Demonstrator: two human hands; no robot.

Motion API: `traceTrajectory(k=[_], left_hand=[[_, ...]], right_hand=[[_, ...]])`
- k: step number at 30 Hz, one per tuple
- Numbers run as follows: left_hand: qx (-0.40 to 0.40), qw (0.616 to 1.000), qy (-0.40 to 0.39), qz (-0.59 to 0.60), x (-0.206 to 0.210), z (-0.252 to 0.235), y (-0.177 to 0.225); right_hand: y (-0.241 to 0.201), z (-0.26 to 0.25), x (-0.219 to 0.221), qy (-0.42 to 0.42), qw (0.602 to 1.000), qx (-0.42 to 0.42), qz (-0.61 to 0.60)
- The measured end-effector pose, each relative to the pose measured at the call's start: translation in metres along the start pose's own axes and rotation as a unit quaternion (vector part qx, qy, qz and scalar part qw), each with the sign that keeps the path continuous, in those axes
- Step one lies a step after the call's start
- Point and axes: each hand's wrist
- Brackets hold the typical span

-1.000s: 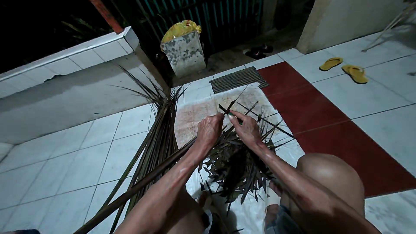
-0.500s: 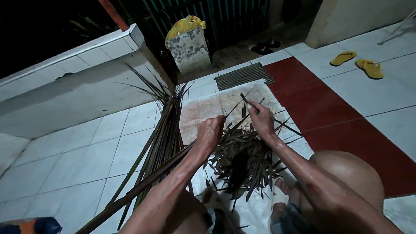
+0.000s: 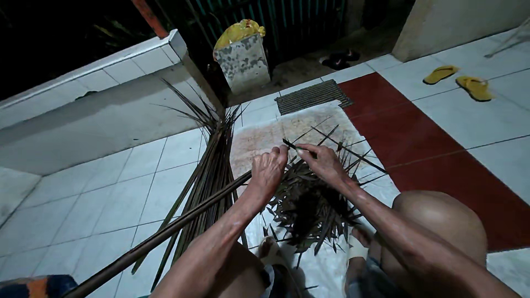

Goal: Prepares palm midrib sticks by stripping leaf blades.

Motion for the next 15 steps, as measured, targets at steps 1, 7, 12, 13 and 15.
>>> traceTrajectory(k=[1, 7, 12, 13, 15], left_hand=[[0.002, 1.000, -0.002, -0.005, -0.001, 0.000, 0.001], [0.001, 1.000, -0.018, -0.020, -0.004, -0.002, 0.007], [0.002, 1.000, -0.012, -0.014, -0.004, 0.000, 0.004], [-0.001, 1.000, -0.010, -0.012, -0.004, 0.001, 0.002], [-0.011, 1.000, -0.005, 0.010, -0.003, 0.002, -0.003]], right_hand=[[-0.001, 0.000, 0.000, 0.006, 1.000, 0.008, 0.008], [-0.003, -0.001, -0.003, 0.034, 0.999, 0.038, 0.019], [0.015, -0.016, -0.010, 0.075, 0.995, 0.064, 0.002], [0.017, -0.017, -0.013, 0.092, 0.993, 0.072, -0.006], [0.021, -0.018, -0.015, 0.123, 0.989, 0.075, -0.019]])
Point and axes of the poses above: each hand's wrist, its own z-axis away from the middle knuckle, its own x-axis out of the palm, y = z × x, and after that the axes turned 7 degrees about x, right-handed
